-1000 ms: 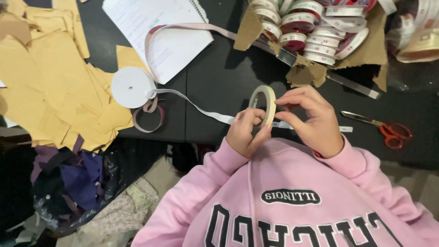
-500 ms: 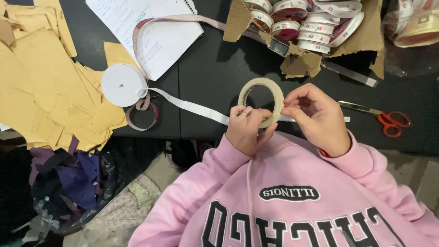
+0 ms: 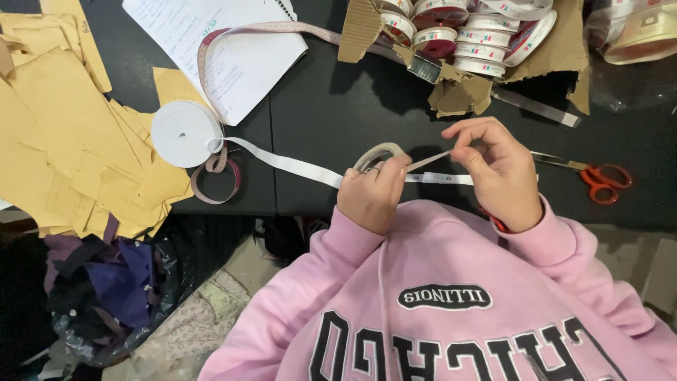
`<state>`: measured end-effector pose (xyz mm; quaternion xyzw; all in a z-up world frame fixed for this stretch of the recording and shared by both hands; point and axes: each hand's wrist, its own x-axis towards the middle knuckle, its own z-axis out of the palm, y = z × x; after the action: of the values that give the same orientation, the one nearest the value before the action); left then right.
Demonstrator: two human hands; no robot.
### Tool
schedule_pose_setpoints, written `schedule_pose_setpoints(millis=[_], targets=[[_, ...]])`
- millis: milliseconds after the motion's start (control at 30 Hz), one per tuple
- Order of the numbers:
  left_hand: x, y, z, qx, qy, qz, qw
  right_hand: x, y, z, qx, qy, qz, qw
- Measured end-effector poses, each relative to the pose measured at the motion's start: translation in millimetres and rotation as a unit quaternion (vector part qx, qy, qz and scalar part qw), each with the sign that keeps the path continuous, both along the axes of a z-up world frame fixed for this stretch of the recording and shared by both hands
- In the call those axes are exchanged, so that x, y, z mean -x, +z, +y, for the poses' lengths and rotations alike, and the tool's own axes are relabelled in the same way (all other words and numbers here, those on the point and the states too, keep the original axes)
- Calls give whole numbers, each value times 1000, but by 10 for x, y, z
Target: The person repeatedly takes rolls of white ribbon from a cardboard box, unrolls a length, and cuts it into small pieces using red-handled scissors. The cut ribbon pieces are placed on the table, and the empty cardboard cores are returned to the box.
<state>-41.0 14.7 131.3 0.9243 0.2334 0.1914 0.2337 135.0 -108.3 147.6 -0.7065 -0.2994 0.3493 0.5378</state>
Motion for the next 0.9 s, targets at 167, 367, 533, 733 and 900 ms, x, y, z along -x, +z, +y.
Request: schedule_pose_setpoints(millis=[167,367,533,733,900], targets=[[5,-82,69,103,101,23,989,105,39,-12,-38,28,-51,998],[227,-470,731,130,219,74,964,-337,80,-461,-90,33,-42,995],[247,-908,645,-106,105,207,967,-724,-732,-700,192,204,97,955],[-66,-1007,158,-104,92,35,990,-571,-1139,-681,261,211,2,942],[-576,-1233,-372,50,-134,9,990,-433,-1077,-598,215,197,-232,928]])
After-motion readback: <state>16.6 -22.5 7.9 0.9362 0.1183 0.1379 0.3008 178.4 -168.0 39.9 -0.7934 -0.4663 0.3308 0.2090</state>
